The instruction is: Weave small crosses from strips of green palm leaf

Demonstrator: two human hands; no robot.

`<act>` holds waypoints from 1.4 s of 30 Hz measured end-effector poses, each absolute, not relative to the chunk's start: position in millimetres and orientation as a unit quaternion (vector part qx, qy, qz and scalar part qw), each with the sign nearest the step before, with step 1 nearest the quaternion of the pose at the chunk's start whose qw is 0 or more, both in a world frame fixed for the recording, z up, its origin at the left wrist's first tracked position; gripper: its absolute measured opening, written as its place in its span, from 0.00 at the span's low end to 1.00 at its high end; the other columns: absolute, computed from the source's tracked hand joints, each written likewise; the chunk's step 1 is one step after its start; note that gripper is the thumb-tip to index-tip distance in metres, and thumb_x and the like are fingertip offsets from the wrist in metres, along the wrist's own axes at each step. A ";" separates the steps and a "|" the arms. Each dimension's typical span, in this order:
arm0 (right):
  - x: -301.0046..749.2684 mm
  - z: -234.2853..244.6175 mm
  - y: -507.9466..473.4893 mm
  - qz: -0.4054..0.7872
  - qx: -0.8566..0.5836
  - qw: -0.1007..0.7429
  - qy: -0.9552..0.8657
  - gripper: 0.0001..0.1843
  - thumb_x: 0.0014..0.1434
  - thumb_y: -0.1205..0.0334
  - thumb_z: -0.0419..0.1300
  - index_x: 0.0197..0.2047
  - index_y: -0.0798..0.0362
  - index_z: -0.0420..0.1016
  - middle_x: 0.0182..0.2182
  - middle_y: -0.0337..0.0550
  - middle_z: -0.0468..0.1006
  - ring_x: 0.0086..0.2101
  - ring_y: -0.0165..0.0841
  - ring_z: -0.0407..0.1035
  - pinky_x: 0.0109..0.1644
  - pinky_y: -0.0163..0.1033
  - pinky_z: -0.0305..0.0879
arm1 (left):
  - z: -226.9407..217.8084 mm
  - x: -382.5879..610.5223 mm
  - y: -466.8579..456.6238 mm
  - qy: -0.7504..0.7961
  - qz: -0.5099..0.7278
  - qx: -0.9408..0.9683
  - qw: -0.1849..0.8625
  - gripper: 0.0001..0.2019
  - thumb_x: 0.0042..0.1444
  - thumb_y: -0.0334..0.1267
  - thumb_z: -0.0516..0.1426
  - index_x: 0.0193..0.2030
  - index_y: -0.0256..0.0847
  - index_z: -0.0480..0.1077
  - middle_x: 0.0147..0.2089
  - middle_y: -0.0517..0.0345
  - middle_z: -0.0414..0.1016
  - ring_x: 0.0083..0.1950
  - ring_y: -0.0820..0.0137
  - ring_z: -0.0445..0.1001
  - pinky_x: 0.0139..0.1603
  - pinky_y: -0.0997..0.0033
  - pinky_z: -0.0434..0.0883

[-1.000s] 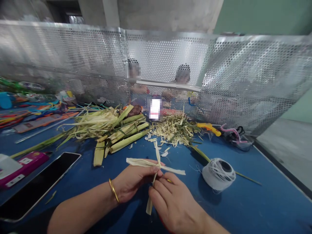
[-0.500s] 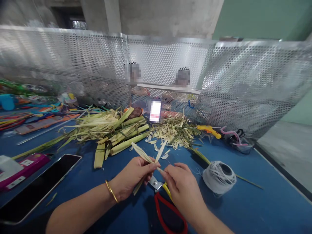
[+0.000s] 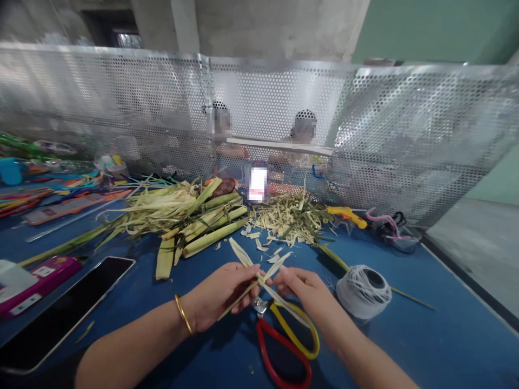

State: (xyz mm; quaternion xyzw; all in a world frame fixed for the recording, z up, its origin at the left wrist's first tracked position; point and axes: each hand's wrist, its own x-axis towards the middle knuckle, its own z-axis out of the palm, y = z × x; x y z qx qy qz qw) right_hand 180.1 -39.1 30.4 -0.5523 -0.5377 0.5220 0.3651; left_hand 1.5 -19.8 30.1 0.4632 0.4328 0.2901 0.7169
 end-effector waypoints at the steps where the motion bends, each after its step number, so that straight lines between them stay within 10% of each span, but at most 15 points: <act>1: 177.8 26.8 -39.0 0.547 -0.541 0.375 -0.517 0.29 0.45 0.34 0.62 0.28 0.55 0.77 0.27 0.45 0.76 0.33 0.36 0.70 0.40 0.39 0.65 | 29.8 1.9 -21.0 0.437 0.282 0.476 0.709 0.21 0.52 0.53 0.55 0.21 0.36 0.67 0.18 0.63 0.63 0.18 0.80 0.57 0.18 0.77 0.50; 13: 168.0 5.7 -42.2 0.423 -0.552 0.487 -0.528 0.20 0.48 0.46 0.62 0.20 0.53 0.65 0.20 0.36 0.66 0.25 0.29 0.58 0.31 0.36 0.56 | 27.8 6.3 -30.0 0.416 0.255 0.561 0.668 0.06 0.46 0.35 0.58 0.22 0.36 0.70 0.15 0.68 0.59 0.17 0.80 0.55 0.21 0.76 0.53; 22: 181.6 15.8 -40.9 0.446 -0.506 0.277 -0.685 0.23 0.58 0.42 0.51 0.24 0.53 0.68 0.22 0.40 0.72 0.26 0.32 0.65 0.33 0.36 0.60 | 28.2 4.0 -23.6 0.464 0.306 0.497 0.667 0.12 0.49 0.44 0.59 0.29 0.35 0.73 0.18 0.65 0.64 0.18 0.79 0.59 0.19 0.78 0.52; 30: 180.0 20.5 -45.8 0.304 -0.505 0.253 -0.767 0.18 0.62 0.54 0.50 0.22 0.51 0.61 0.20 0.35 0.65 0.25 0.29 0.59 0.29 0.34 0.54 | 21.7 7.1 -22.7 0.464 0.348 0.431 0.692 0.09 0.47 0.39 0.60 0.29 0.33 0.74 0.18 0.63 0.66 0.18 0.79 0.63 0.19 0.79 0.58; 38: 189.1 16.9 -41.9 0.001 -0.535 0.371 -0.759 0.11 0.62 0.57 0.51 0.42 0.50 0.72 0.40 0.48 0.76 0.43 0.41 0.68 0.47 0.45 0.61 | 29.3 6.4 -24.0 0.393 0.361 0.381 0.755 0.16 0.38 0.29 0.63 0.39 0.35 0.75 0.41 0.49 0.79 0.42 0.66 0.76 0.39 0.72 0.69; 42: 182.1 18.6 -48.7 0.041 -0.543 0.362 -0.756 0.13 0.62 0.53 0.52 0.33 0.50 0.73 0.33 0.44 0.76 0.35 0.37 0.69 0.41 0.41 0.61 | 26.2 9.6 -28.6 0.355 0.408 0.393 0.744 0.23 0.36 0.21 0.58 0.42 0.38 0.73 0.46 0.52 0.79 0.50 0.65 0.74 0.51 0.70 0.67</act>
